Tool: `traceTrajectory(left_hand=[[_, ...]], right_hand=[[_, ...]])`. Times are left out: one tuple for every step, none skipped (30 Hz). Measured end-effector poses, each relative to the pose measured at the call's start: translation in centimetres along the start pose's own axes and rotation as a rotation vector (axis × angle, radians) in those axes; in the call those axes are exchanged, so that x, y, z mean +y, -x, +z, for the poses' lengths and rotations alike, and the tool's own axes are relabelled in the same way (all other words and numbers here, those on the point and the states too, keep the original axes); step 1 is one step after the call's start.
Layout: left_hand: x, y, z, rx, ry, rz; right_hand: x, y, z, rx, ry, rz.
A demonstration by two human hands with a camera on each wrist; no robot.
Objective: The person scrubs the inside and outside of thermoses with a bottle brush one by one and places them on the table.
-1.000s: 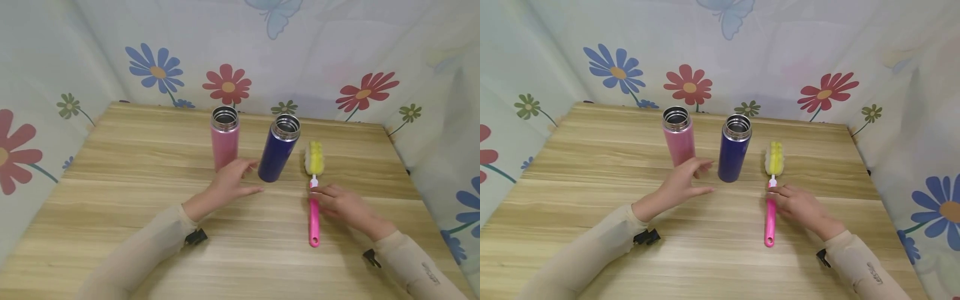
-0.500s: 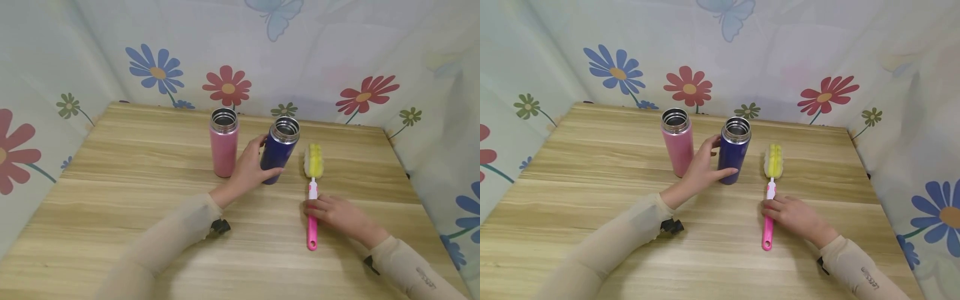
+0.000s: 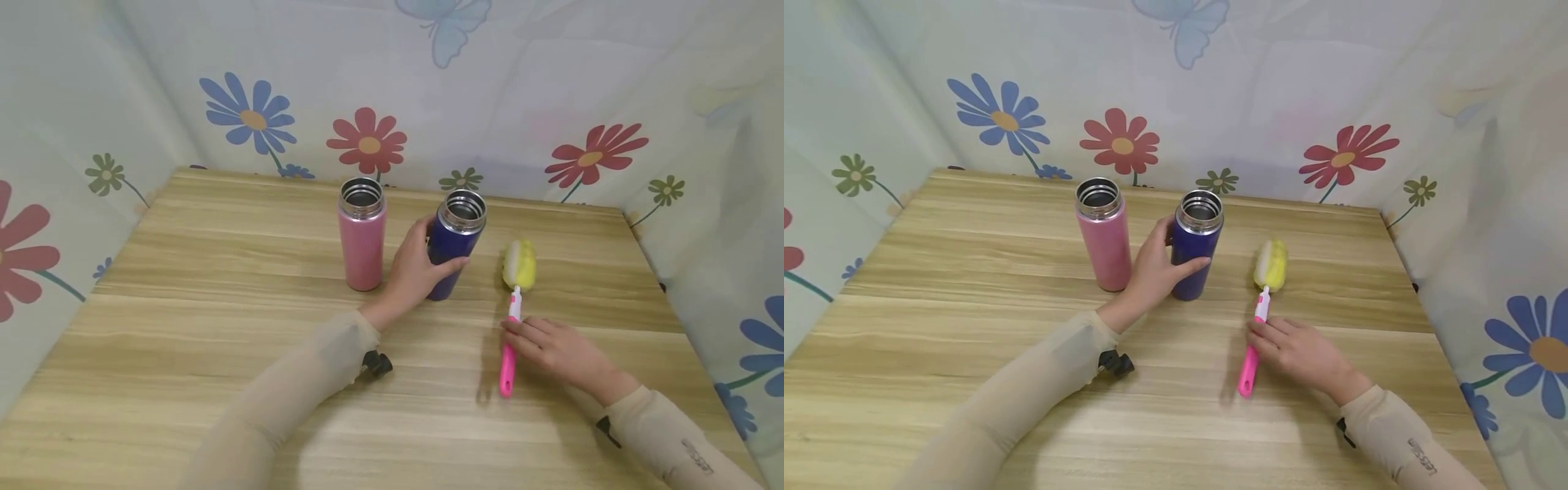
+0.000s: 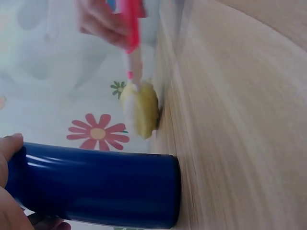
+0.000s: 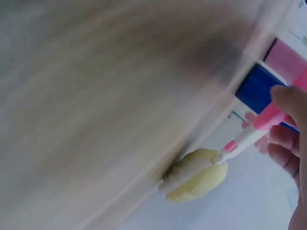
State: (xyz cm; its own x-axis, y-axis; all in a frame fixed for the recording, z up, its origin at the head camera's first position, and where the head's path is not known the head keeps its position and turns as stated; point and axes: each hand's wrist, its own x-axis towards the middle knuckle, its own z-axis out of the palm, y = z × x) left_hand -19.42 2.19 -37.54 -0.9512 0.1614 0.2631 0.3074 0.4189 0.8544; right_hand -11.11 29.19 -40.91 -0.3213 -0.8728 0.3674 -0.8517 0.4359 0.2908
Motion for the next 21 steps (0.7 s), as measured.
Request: traceTrajectory(left_hand=[[-0.1,0.0,0.0,0.000,0.009,-0.003],[-0.1,-0.1,-0.1,0.002,0.014,-0.006],[-0.2,-0.1,-0.1,0.004,0.023,-0.010],[-0.2,-0.1,-0.2,0.008,0.031,-0.011],[-0.3,0.0,-0.2,0.011,0.038,-0.012],[-0.3,0.0,-0.3,0.014,0.044,-0.014],[-0.4,0.0,-0.4,0.017,0.050,-0.013],[-0.4,0.1,-0.4,0.019,0.056,-0.014],[-0.4,0.2,-0.5,0.018,0.063,-0.014],[-0.4,0.3,-0.5,0.017,0.066,-0.015],[-0.4,0.4,-0.6,0.016,0.073,-0.017],[-0.4,0.5,-0.6,0.015,0.076,-0.019],[-0.3,0.6,-0.6,0.014,0.080,-0.021],[-0.3,0.7,-0.7,0.011,0.085,-0.025],[-0.2,0.9,-0.7,0.008,0.090,-0.028],[-0.1,1.0,-0.7,0.006,0.094,-0.032],[-0.1,1.1,-0.8,0.004,0.101,-0.034],[0.0,1.3,-0.8,0.001,0.105,-0.035],[0.1,1.4,-0.8,-0.002,0.109,-0.034],[0.1,1.6,-0.9,-0.006,0.111,-0.031],[0.2,1.8,-0.9,-0.010,0.109,-0.026]], right_hand=[[0.1,-0.1,-0.2,0.021,-0.004,0.009],[0.3,-0.3,-0.5,0.043,-0.013,0.021],[0.5,-0.4,-0.7,0.067,-0.023,0.037],[0.6,-0.6,-0.9,0.093,-0.035,0.056],[0.8,-0.8,-1.0,0.124,-0.050,0.076],[1.0,-1.0,-1.2,0.158,-0.062,0.099],[1.2,-1.2,-1.3,0.195,-0.075,0.123],[1.4,-1.4,-1.4,0.232,-0.087,0.146],[1.6,-1.6,-1.5,0.269,-0.094,0.171],[1.7,-1.8,-1.7,0.305,-0.102,0.193],[1.9,-1.9,-1.9,0.331,-0.104,0.218],[2.0,-2.0,-2.1,0.351,-0.103,0.246],[2.2,-2.2,-2.3,0.369,-0.102,0.272],[2.4,-2.3,-2.6,0.388,-0.106,0.303],[2.5,-2.5,-2.9,0.404,-0.112,0.334],[2.6,-2.6,-3.3,0.419,-0.123,0.366],[2.7,-2.8,-3.7,0.430,-0.138,0.399],[2.8,-3.1,-4.1,0.450,-0.155,0.438],[2.8,-3.3,-4.5,0.467,-0.171,0.480],[2.9,-3.5,-5.0,0.488,-0.189,0.523],[2.9,-3.7,-5.5,0.500,-0.204,0.555]])
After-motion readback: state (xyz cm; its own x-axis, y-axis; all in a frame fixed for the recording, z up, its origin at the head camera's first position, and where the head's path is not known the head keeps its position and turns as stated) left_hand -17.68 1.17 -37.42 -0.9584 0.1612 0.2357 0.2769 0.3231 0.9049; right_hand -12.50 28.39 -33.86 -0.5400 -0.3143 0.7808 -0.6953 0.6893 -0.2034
